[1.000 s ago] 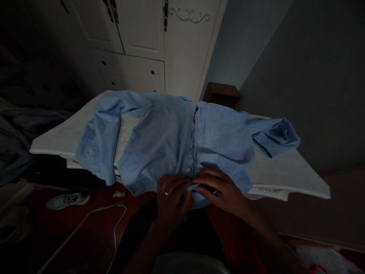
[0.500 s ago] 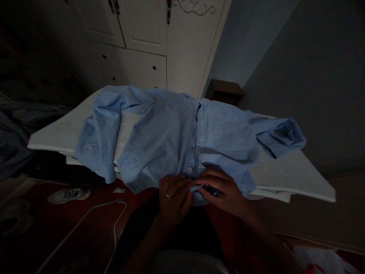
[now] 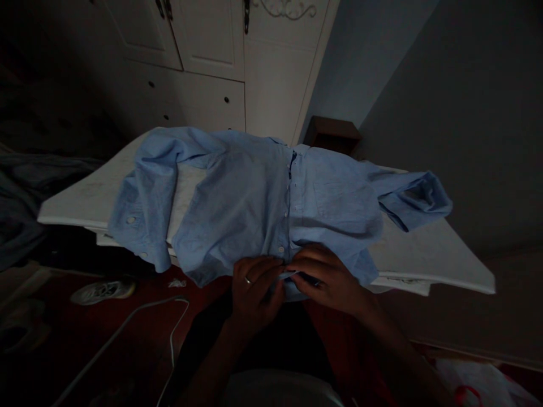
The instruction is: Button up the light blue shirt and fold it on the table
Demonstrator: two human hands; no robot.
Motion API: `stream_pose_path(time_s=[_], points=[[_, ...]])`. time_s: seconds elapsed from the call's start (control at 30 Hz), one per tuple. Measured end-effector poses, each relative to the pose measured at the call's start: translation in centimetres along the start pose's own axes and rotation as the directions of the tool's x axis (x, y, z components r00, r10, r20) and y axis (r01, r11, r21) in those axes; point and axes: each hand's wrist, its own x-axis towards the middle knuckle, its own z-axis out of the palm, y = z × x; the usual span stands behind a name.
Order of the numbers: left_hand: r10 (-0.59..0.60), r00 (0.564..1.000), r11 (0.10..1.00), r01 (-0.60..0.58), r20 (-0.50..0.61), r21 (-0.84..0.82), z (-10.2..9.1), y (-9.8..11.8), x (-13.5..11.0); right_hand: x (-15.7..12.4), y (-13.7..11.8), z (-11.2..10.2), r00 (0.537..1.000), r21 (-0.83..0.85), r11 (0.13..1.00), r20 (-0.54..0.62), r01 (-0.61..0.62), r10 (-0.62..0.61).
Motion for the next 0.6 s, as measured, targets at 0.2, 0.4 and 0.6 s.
stream_pose_path(time_s=[0.2, 0.4, 0.6], points=[[-0.013, 0.998, 1.000, 0.014, 0.063, -0.016, -1.1, 0.3, 0.9, 0.5, -0.1, 0.0, 1.000, -0.016, 1.000, -0.010, 0.008, -0.008], [0.032, 0.995, 0.999, -0.032, 0.097, 0.004, -1.2, 0.1, 1.2, 0.3, 0.1, -0.2, 0.999, -0.014, 0.999, -0.014, 0.046, -0.047], [0.011, 0.992, 1.000, -0.013, 0.127, 0.014, -1.2, 0.1, 1.0, -0.2, 0.6, 0.0, 0.989, -0.035, 0.991, -0.069, 0.126, -0.128]])
